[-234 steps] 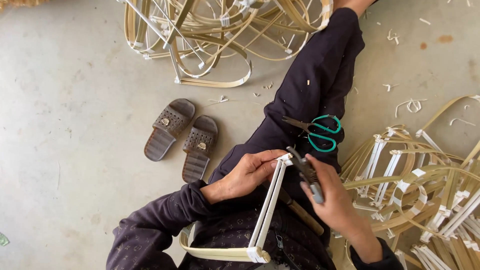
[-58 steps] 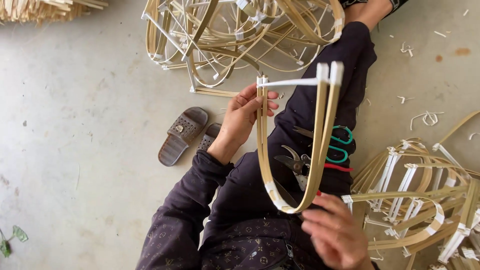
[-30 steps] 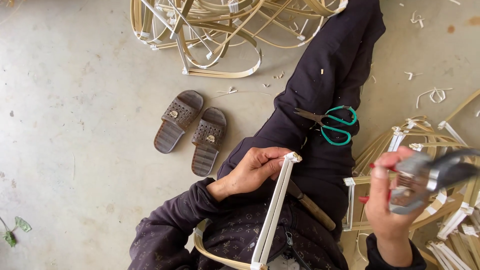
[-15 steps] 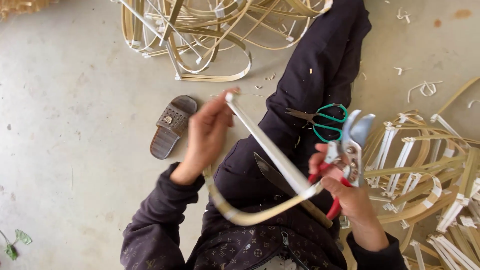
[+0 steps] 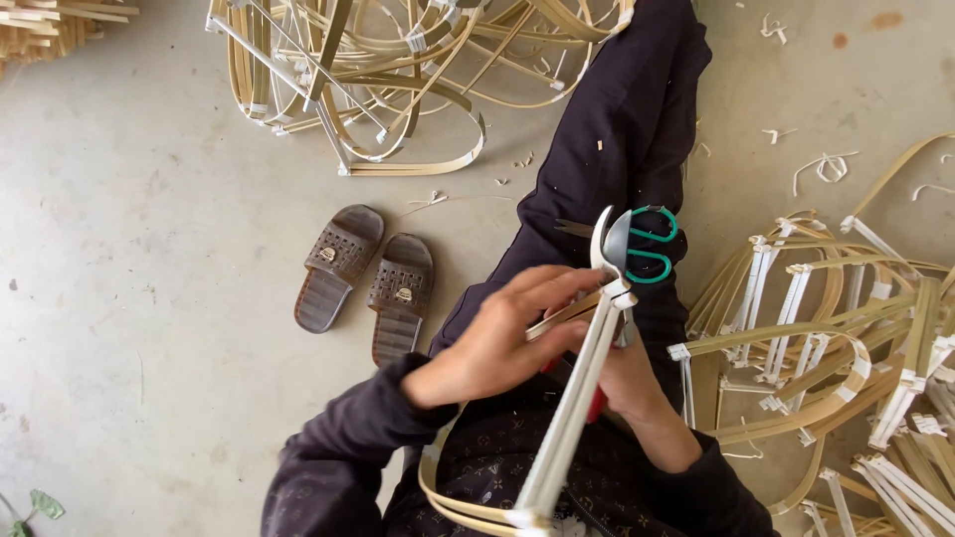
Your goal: Assembling and trimming bamboo frame components using shears, scissors, and a utility knife while sitting on the floor.
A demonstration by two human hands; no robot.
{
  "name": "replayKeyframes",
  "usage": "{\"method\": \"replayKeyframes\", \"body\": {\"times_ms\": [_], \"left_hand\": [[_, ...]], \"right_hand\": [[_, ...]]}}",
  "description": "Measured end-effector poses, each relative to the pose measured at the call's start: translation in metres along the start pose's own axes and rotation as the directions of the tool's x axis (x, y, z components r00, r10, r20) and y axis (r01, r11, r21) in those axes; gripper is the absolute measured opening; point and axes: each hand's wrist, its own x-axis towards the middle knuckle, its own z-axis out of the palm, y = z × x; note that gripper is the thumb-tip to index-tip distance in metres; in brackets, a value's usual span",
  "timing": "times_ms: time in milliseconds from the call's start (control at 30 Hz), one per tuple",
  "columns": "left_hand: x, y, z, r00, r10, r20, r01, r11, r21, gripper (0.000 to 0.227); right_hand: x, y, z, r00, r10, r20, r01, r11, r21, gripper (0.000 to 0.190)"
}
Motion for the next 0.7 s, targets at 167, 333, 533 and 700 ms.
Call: {"method": "replayKeyframes", "body": {"times_ms": [167,333,533,700], "left_hand": [[-0.005,-0.048,0.037,0.997,-0.064,-0.050,0.050,0.967,-0.249,0.034],[-0.010,-0.054,0.029,0.979,-0.198,0.049,0.193,0.822,-0.536,0.032],[-0.014,-0.045,0.019,0.974,-0.196,0.111,0.224,0.891,-0.394,0.031],[-0.015,-0.045,0.020,0.998,-0.046,0.049,0.057,0.961,-0.269,0.026]], "right_hand": [[-0.016,-0.014,-0.019,0.993,0.099,-0.057,-0.097,0.994,0.042,0.043],[-0.012,-0.100,-0.008,0.974,-0.212,0.079,0.213,0.742,-0.635,0.062],[-0.043,-0.150,-0.026,0.813,-0.578,-0.069,0.224,0.420,-0.879,0.051],[-0.023,-0.138,0.000,0.870,-0.406,0.280,0.255,-0.115,-0.960,0.054]]}}
